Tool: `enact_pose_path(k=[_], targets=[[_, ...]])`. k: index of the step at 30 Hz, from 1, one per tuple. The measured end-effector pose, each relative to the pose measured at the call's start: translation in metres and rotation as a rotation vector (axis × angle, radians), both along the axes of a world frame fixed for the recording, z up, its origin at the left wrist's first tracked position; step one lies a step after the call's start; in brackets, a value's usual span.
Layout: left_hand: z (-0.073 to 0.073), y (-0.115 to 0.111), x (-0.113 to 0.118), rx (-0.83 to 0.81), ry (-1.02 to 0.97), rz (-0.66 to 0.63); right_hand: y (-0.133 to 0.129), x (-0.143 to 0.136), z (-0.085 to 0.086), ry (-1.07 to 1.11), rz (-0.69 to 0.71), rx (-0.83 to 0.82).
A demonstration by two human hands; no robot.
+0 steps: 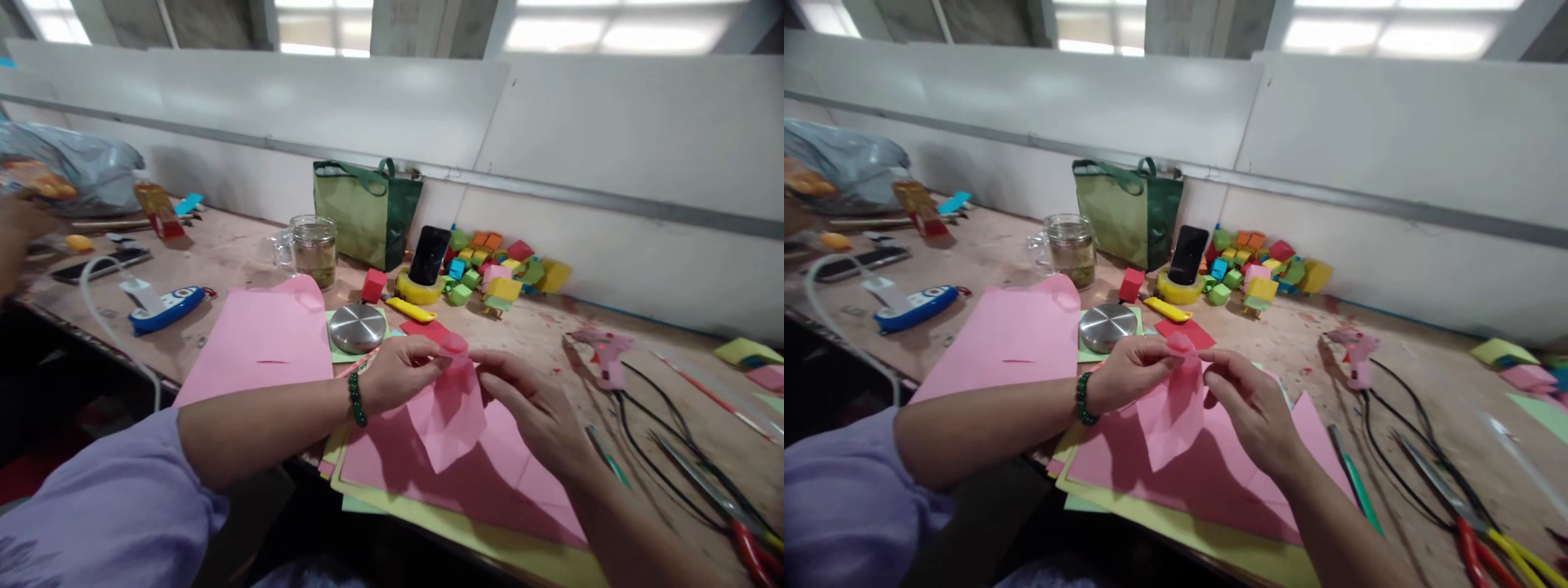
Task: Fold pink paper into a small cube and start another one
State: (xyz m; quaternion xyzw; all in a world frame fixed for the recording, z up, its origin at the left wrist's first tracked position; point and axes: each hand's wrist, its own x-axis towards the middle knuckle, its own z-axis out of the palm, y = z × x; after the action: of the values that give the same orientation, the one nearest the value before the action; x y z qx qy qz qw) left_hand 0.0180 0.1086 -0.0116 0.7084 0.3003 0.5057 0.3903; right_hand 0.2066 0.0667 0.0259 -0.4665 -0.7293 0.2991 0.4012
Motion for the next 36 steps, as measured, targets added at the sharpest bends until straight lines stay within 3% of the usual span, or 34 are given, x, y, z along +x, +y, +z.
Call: enact_pose_path(k=[6, 9, 15, 20, 24, 31, 36], targets=[[-0.001, -0.001, -0.002, 0.041, -0.087, -0.096, 0.002, 0.0, -0.005, 0.043, -0.018, 0.044], [0.0, -0.002, -0.003, 0.063, -0.06, -0.103, -0.002, -0.003, -0.005, 0.005, -0.044, 0.154], [0.003, -0.003, 0.0, -0.088, 0.011, -0.074, -0.006, -0.005, -0.005, -0.168, -0.067, 0.353], [0.005, -0.002, 0.001, -0.168, 0.163, -0.079, -0.001, -0.006, -0.009, -0.263, -0.08, 0.287], [0.007, -0.004, 0.002, -0.287, 0.172, -0.132, 0.002, -0.006, -0.011, -0.306, -0.11, 0.181], [0.017, -0.006, 0.004, -0.633, -0.017, -0.244, 0.002, -0.003, -0.012, -0.306, -0.075, 0.231], [0.019, -0.006, 0.004, -0.666, -0.063, -0.247, -0.001, -0.002, -0.007, -0.297, -0.074, 0.263]])
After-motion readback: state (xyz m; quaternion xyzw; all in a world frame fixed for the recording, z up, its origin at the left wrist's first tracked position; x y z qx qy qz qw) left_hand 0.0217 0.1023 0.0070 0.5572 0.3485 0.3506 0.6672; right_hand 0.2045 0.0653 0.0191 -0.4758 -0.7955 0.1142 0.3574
